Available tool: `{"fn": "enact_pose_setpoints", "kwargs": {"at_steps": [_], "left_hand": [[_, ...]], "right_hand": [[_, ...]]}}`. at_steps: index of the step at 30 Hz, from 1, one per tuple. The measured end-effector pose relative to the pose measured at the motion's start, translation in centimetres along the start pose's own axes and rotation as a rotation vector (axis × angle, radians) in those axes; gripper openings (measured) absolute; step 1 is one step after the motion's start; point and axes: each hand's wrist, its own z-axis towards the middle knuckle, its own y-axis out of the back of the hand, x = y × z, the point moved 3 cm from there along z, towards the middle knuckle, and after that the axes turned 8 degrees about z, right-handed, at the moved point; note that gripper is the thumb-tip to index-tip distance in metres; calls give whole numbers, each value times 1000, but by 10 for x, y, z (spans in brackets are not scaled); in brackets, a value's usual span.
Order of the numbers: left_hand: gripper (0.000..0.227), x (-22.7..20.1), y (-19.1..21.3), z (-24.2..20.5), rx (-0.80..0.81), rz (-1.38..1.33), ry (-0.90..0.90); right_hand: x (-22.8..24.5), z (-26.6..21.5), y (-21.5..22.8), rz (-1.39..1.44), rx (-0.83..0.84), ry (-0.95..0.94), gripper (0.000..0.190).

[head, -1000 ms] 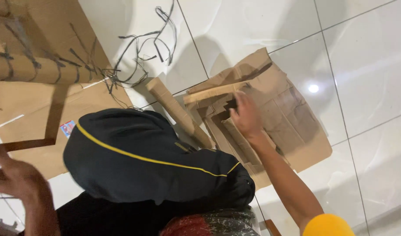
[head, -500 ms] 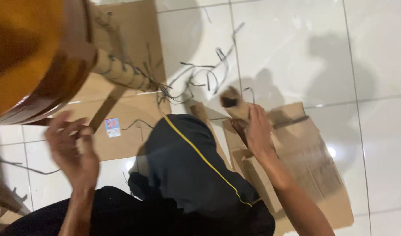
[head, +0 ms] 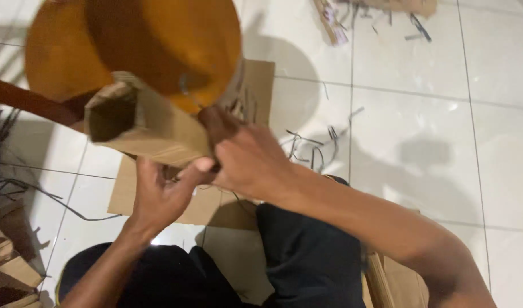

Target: Wrapping the legs of a wooden chair with cardboard and securing it with wire

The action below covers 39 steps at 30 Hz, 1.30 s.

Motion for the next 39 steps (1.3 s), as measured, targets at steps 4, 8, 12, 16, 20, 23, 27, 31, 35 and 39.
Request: {"fn": "enact_pose_setpoints", "kwargs": {"at_steps": [4, 8, 12, 16, 20, 23, 27, 31, 35, 39], "left_hand": [[46, 101, 53, -23, -188, -17, 42], [56, 118, 91, -20, -164, 20, 83], [63, 135, 115, -22, 19, -58, 139], [66, 167, 136, -37, 83, -80, 254], [63, 165, 148, -37, 117, -104, 402], [62, 170, 163, -30, 146, -7, 420], [57, 202, 173, -23, 119, 200, 253], [45, 232, 175, -31, 159, 423, 203], [40, 229, 174, -26, 109, 514, 190], [49, 224, 178, -24, 31, 635, 247]], "right_hand": [[6, 34, -60, 176, 151, 6, 77], [10, 38, -86, 607, 107, -120, 54], [-17, 38, -125, 854, 179, -182, 63], [-19, 56, -133, 861, 169, -153, 64], [-17, 60, -140, 632, 151, -103, 55], [-16, 64, -135, 507, 171, -56, 49], [-17, 62, -135, 266, 265, -14, 35], [-44, 52, -161, 172, 385, 19, 29], [-46, 54, -162, 172, 464, -63, 36], [-50, 67, -161, 359, 372, -102, 49]]}}
